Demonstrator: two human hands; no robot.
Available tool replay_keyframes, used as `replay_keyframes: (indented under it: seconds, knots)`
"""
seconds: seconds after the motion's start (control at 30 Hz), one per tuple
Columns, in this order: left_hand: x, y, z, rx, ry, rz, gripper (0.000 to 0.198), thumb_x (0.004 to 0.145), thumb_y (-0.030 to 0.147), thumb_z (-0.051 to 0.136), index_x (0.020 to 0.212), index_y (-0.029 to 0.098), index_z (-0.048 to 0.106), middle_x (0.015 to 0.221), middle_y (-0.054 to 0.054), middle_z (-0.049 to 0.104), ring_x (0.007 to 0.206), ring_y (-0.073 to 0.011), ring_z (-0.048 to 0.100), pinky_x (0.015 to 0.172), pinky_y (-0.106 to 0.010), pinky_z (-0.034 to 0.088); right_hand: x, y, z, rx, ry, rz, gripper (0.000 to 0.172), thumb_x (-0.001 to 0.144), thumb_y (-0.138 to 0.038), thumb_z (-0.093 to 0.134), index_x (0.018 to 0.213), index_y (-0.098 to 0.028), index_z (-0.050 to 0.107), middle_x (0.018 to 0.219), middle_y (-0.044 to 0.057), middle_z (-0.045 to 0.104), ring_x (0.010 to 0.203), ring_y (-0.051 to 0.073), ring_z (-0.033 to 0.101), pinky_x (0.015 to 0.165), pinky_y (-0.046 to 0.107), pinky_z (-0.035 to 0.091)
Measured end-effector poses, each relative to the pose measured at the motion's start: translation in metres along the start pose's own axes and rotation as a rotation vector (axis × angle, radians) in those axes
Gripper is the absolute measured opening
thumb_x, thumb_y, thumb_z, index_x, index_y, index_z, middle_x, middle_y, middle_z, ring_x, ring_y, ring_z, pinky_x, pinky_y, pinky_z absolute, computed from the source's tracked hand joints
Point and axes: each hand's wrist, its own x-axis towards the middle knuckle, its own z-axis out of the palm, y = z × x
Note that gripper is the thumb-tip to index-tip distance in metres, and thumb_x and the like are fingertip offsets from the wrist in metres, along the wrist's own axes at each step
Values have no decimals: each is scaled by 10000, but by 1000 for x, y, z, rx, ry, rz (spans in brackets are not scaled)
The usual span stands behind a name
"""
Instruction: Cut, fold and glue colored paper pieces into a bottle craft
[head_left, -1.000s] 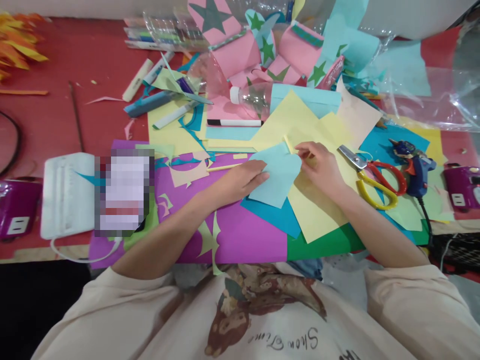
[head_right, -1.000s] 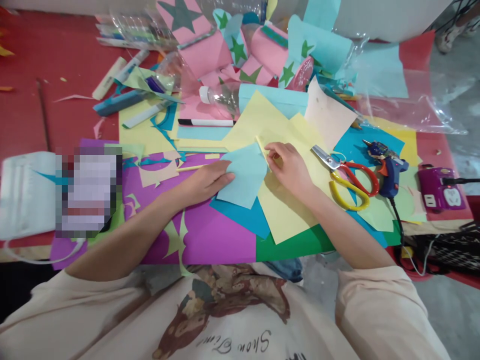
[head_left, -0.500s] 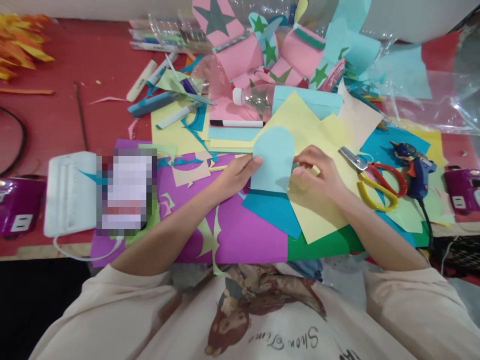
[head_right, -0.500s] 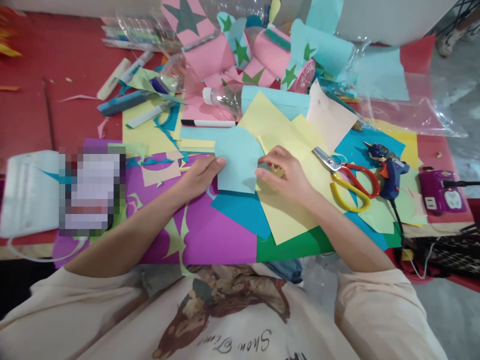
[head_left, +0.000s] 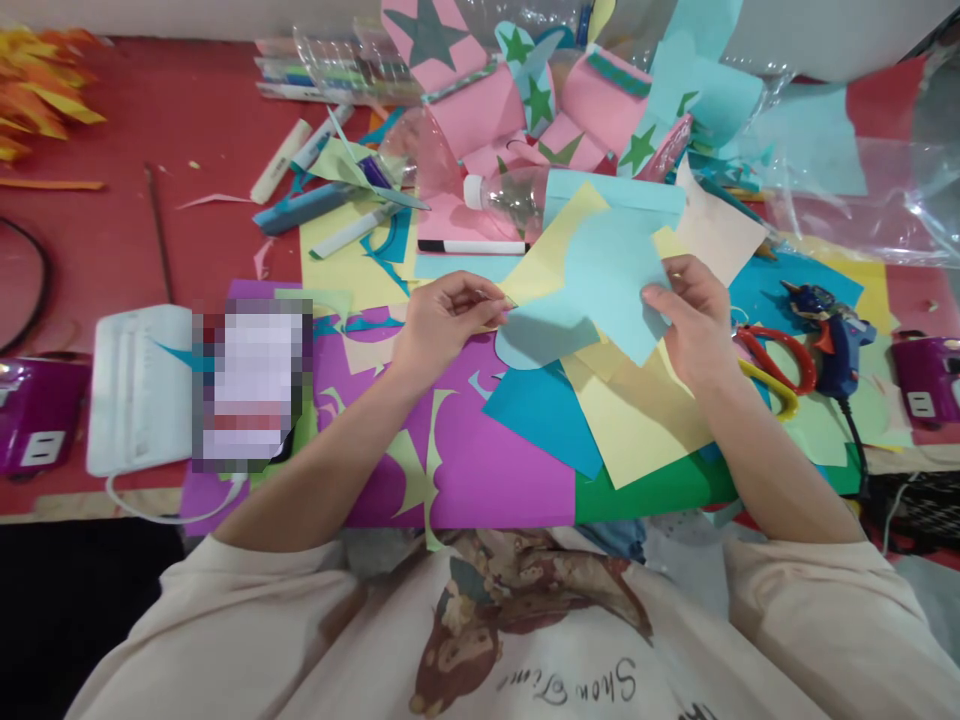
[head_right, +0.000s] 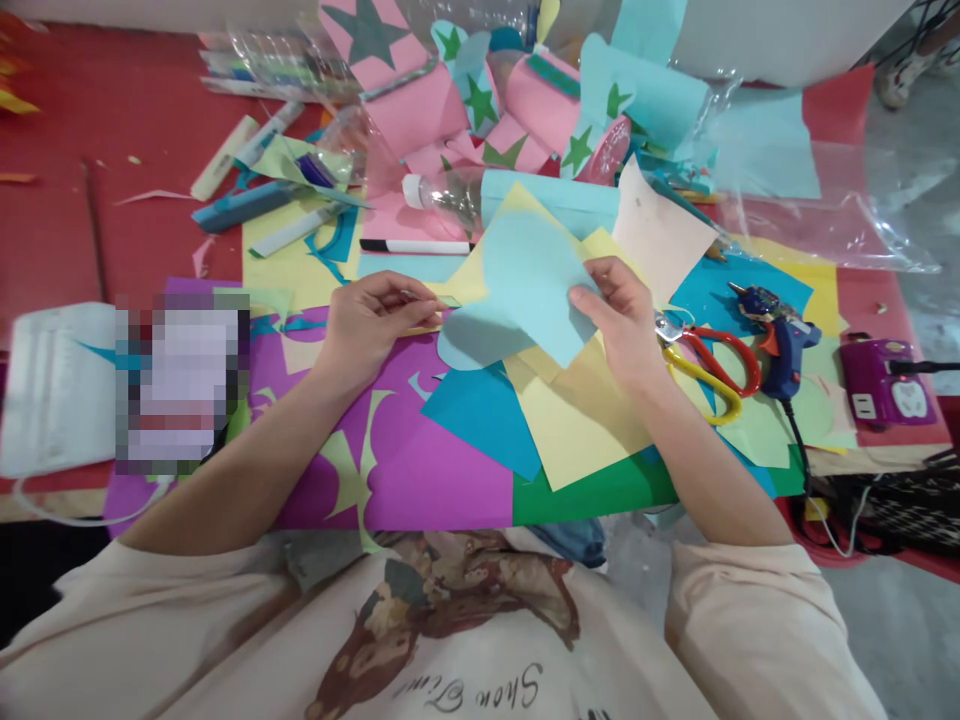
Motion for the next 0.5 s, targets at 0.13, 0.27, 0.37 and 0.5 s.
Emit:
replay_keyframes:
  seconds: [0.13, 0.27, 0.37, 0.5]
  knots:
    - [-4, 4, -1, 7, 10, 31, 202, 786, 330, 693, 889, 162, 645, 792, -17, 734, 655, -110, 691, 636, -238, 589, -8, -13, 3, -189, -336, 64, 175, 784, -392, 688, 852, -231, 688, 765, -15, 676, 647, 133, 598, 567, 273, 461]
    - [-12, 8, 4, 20, -141, 93, 257, 820, 408, 653, 874, 157, 657, 615, 13, 672, 488, -91, 624, 498, -204, 538, -13, -18, 11, -432, -668, -69, 164, 834, -365, 651, 870, -239, 750, 836, 19, 743, 729, 169, 638, 695, 319, 479]
    - [-16, 9, 8, 23, -226, 65, 353, 820, 513, 635, 816, 161, 614, 515, 34, 603, 410, -85, 566, 416, -190, 483, -13, -12, 16, -585, -741, -284, 188, 851, -376, 644, 937, -250, 753, 779, 32, 726, 729, 187, 617, 739, 355, 439]
    - [-18, 8, 10, 72, -315, 92, 458, 805, 623, 600, 712, 184, 511, 483, 37, 582, 391, -79, 537, 397, -180, 443, -14, -5, 18, -723, -608, -413, 243, 859, -392, 632, 1039, -255, 721, 889, 62, 695, 873, 229, 615, 790, 388, 411]
